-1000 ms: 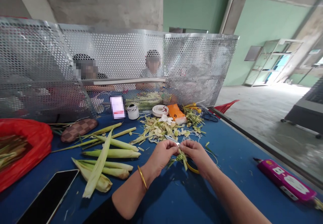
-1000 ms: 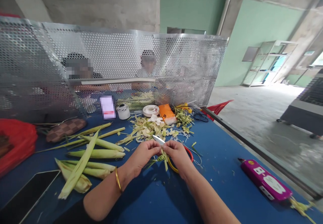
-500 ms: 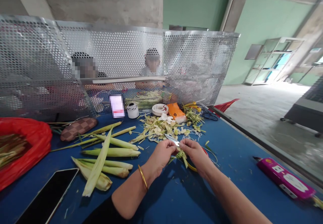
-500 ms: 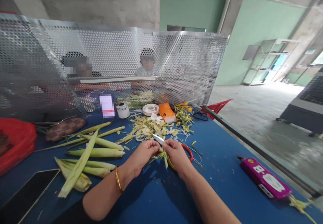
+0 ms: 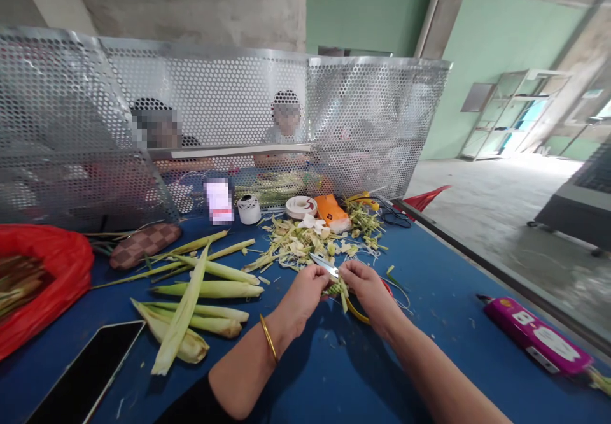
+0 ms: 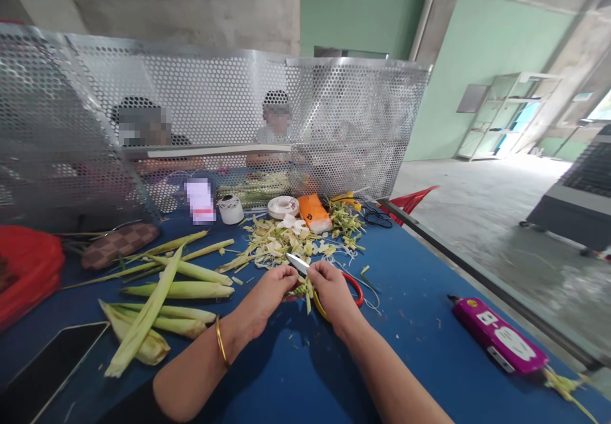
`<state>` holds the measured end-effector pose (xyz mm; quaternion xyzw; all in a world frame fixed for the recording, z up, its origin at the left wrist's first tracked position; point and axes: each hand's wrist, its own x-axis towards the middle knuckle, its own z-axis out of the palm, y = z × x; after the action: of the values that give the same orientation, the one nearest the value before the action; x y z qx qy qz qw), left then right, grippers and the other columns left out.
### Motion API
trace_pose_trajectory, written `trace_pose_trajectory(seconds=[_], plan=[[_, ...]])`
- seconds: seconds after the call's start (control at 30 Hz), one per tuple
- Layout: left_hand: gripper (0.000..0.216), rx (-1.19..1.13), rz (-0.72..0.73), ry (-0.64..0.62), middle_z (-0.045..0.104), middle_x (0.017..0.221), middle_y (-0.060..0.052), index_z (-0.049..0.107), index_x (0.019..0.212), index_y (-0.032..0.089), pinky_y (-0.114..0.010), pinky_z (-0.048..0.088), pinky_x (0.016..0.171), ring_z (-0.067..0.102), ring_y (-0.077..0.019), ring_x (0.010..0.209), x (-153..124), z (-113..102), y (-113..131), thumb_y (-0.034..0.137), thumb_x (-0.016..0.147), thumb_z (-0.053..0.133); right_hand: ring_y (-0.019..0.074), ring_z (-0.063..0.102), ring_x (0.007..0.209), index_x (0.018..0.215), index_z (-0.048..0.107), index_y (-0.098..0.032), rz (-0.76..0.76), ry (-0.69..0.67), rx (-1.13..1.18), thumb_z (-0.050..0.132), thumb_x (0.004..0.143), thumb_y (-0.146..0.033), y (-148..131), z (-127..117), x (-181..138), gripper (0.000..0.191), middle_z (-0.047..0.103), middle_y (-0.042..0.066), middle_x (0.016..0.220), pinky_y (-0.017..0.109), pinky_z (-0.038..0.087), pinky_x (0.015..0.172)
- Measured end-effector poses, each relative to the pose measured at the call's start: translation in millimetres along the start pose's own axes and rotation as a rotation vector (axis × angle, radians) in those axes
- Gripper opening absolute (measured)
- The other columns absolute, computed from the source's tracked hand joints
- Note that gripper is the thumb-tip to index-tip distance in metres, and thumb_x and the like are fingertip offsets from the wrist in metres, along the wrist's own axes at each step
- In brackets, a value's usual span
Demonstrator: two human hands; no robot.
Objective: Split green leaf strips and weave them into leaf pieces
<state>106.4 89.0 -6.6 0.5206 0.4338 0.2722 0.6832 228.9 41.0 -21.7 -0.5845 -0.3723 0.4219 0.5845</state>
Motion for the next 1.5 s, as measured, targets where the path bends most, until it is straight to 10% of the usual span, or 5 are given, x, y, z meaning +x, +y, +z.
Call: trace_pose_trajectory(seconds=[0.5,0.9,1.5], plan=[[0.018,-0.102,0.265,0.169,0.054,0.069,0.004,0.049,0.073,0.021,-0.025,0.047,0.066,0.055,-0.0128,0.068,3.8,-10.4,11.7,0.034,0.072,0.062,0.0128,0.052,0.053,0.059,0.064,-0.017,0.028,-0.128,-0.044,0.079,0.054,-0.050,-17.1,-7.7,-3.3,0.037,0.058,-0.001,0.053,0.027,0.041,0.058],[0.045,-0.224,-0.038,-0.019,0.065,0.080,-0.003,0.062,0.084,0.015,-0.025,0.046,0.065,0.060,-0.0130,0.069,-5.4,-9.6,10.4,0.035,0.050,0.085,0.0138,0.050,0.056,0.062,0.063,-0.018,-0.075,-0.057,-0.082,0.073,0.062,-0.044,-11.8,-6.9,-3.0,0.028,0.057,-0.001,0.056,0.028,0.040,0.059],[0.037,-0.253,-0.066,-0.132,0.064,0.076,-0.001,0.065,0.082,0.015,-0.027,0.044,0.070,0.058,-0.0114,0.068,2.8,-10.8,-3.4,0.035,0.058,0.084,0.0112,0.046,0.052,0.060,0.064,-0.017,0.007,-0.100,-0.074,0.074,0.057,-0.041,-16.2,-7.8,-4.8,0.026,0.058,-0.001,0.055,0.025,0.035,0.054]])
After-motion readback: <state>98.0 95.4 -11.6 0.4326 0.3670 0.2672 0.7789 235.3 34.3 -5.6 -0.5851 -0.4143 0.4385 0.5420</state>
